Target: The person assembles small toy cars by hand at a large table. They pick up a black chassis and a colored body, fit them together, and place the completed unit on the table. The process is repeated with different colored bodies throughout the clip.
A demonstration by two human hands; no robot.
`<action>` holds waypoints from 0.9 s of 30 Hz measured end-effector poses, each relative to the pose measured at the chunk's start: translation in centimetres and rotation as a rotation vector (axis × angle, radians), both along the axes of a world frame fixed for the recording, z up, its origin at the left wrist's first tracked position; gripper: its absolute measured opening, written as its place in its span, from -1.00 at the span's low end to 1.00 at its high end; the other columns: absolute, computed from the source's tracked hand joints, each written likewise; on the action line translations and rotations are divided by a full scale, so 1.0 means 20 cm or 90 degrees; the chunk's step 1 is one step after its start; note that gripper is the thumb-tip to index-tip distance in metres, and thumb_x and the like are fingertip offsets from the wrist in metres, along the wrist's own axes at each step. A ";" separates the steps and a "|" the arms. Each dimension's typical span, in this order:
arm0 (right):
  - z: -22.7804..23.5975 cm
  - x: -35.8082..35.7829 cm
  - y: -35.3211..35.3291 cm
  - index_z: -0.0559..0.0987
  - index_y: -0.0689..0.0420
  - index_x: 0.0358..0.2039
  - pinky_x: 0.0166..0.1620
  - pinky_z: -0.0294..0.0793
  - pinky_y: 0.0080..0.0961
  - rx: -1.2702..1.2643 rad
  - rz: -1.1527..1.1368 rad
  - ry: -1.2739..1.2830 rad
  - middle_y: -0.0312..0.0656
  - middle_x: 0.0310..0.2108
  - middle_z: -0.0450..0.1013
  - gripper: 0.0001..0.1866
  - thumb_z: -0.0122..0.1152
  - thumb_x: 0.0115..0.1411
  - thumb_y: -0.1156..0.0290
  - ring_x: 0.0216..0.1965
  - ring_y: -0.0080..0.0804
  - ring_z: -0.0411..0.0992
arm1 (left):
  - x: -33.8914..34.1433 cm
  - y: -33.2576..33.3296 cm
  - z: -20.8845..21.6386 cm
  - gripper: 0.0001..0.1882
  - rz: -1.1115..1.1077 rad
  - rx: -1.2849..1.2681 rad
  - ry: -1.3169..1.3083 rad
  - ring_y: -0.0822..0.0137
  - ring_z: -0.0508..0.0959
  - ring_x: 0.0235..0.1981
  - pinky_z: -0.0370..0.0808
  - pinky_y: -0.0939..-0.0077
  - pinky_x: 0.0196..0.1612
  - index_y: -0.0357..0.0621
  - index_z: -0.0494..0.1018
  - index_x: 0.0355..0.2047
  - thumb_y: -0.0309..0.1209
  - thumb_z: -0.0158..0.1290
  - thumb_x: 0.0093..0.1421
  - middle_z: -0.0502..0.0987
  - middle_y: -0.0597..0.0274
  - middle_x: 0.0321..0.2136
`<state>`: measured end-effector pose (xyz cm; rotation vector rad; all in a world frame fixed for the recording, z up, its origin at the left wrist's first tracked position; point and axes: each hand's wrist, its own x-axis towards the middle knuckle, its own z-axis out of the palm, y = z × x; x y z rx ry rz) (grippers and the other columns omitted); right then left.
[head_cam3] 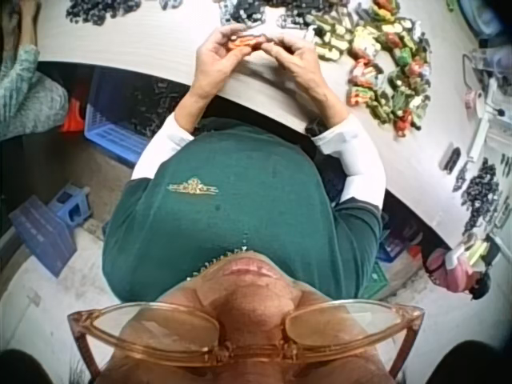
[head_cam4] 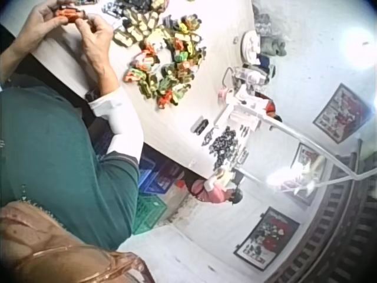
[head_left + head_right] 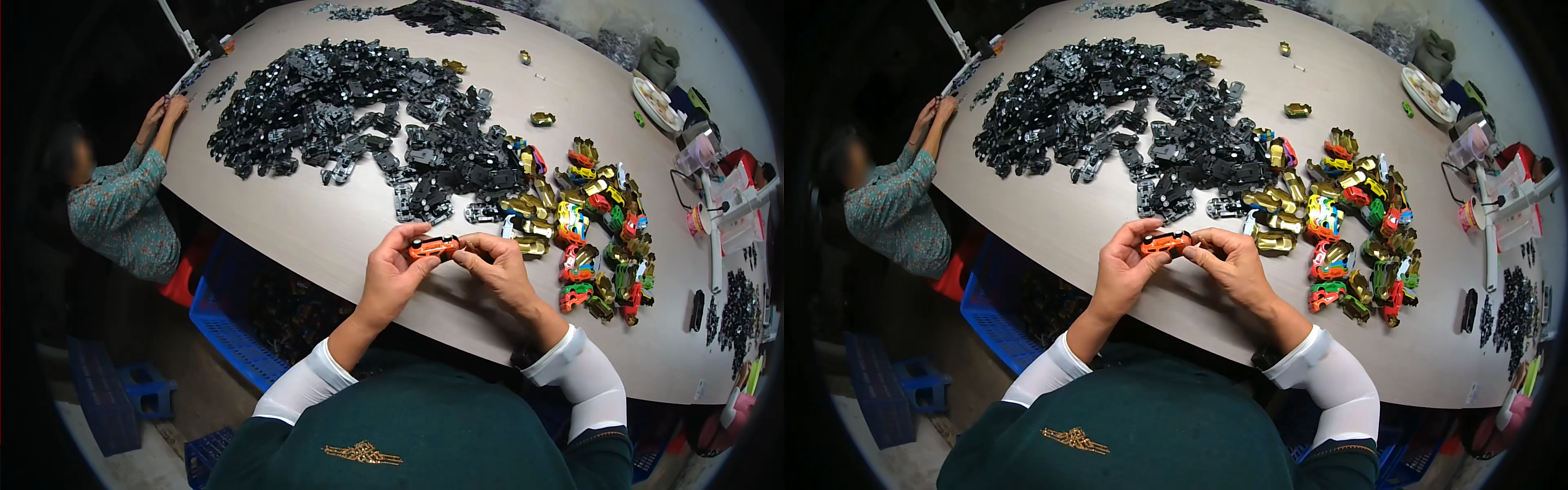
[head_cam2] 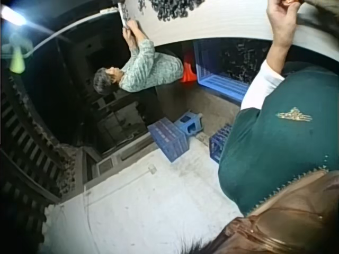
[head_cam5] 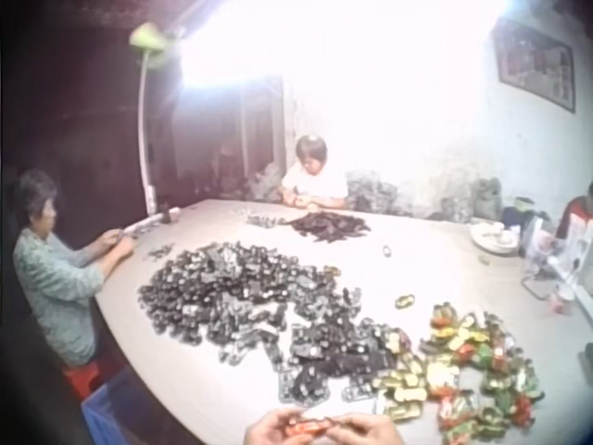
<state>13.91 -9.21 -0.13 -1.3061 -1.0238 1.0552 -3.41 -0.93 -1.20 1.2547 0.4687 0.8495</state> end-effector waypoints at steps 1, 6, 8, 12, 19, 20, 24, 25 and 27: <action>-0.01 0.00 0.00 0.60 0.28 -0.23 -0.44 0.23 -0.74 0.012 -0.004 0.002 -0.45 -0.52 0.41 -0.79 0.31 0.15 0.46 -0.49 -0.78 0.24 | -0.01 0.00 0.00 -0.53 0.001 0.018 0.014 0.40 0.50 -0.09 0.45 0.57 0.02 -0.39 0.28 0.05 -0.69 0.12 0.13 0.46 0.14 -0.13; 0.00 -0.01 -0.01 0.61 0.26 -0.21 -0.44 0.22 -0.72 0.049 0.012 -0.098 -0.47 -0.54 0.34 -0.73 0.39 0.06 0.47 -0.48 -0.75 0.22 | -0.03 -0.02 0.04 -0.62 0.003 0.078 0.062 0.39 0.52 -0.09 0.47 0.57 0.00 -0.38 0.35 -0.06 -0.69 0.15 0.10 0.48 0.14 -0.15; 0.01 -0.01 -0.01 0.60 0.26 -0.21 -0.43 0.23 -0.72 0.069 0.004 -0.136 -0.45 -0.55 0.33 -0.72 0.39 0.05 0.46 -0.49 -0.72 0.22 | -0.03 -0.02 0.04 -0.64 -0.027 0.034 0.046 0.39 0.51 -0.08 0.47 0.56 0.01 -0.38 0.37 -0.08 -0.69 0.15 0.10 0.47 0.15 -0.15; 0.02 -0.02 -0.02 0.58 0.28 -0.22 -0.42 0.25 -0.69 0.073 -0.021 -0.145 -0.39 -0.53 0.34 -0.72 0.38 0.05 0.47 -0.48 -0.69 0.25 | -0.04 0.00 0.02 -0.65 -0.065 0.011 0.031 0.44 0.52 -0.12 0.47 0.58 -0.02 -0.35 0.40 -0.09 -0.66 0.17 0.10 0.50 0.19 -0.20; 0.02 -0.02 -0.02 0.59 0.29 -0.28 -0.40 0.31 -0.64 0.127 0.008 -0.209 -0.29 -0.48 0.43 -0.80 0.33 0.10 0.47 -0.46 -0.63 0.33 | -0.06 0.02 0.00 -0.67 -0.043 0.171 0.075 0.49 0.52 -0.16 0.47 0.62 -0.06 -0.33 0.45 -0.12 -0.65 0.19 0.09 0.52 0.23 -0.23; 0.02 -0.02 -0.01 0.59 0.29 -0.29 -0.39 0.31 -0.64 0.121 0.001 -0.201 -0.28 -0.47 0.44 -0.81 0.33 0.10 0.47 -0.46 -0.62 0.34 | -0.05 0.01 0.03 -0.68 -0.042 0.108 0.053 0.49 0.52 -0.16 0.48 0.63 -0.06 -0.33 0.45 -0.12 -0.65 0.20 0.08 0.52 0.23 -0.22; 0.01 -0.02 -0.01 0.60 0.29 -0.29 -0.39 0.32 -0.64 0.098 -0.018 -0.180 -0.27 -0.47 0.45 -0.82 0.32 0.12 0.47 -0.45 -0.61 0.36 | -0.04 0.00 0.02 -0.64 -0.054 0.005 0.025 0.44 0.54 -0.15 0.50 0.60 -0.04 -0.35 0.43 -0.08 -0.65 0.19 0.09 0.53 0.16 -0.16; 0.00 -0.02 -0.02 0.60 0.29 -0.29 -0.38 0.32 -0.64 0.092 -0.020 -0.176 -0.28 -0.47 0.45 -0.81 0.32 0.12 0.46 -0.44 -0.61 0.36 | -0.05 0.02 0.00 -0.62 -0.061 0.016 0.034 0.41 0.55 -0.14 0.50 0.58 -0.02 -0.36 0.41 -0.06 -0.65 0.19 0.09 0.53 0.14 -0.15; 0.00 -0.05 -0.02 0.61 0.27 -0.27 -0.38 0.32 -0.63 0.101 -0.036 -0.142 -0.26 -0.48 0.45 -0.81 0.32 0.11 0.47 -0.46 -0.59 0.36 | -0.06 0.03 -0.01 -0.59 -0.064 0.056 0.066 0.40 0.55 -0.13 0.51 0.56 -0.01 -0.36 0.39 -0.03 -0.65 0.19 0.09 0.53 0.13 -0.15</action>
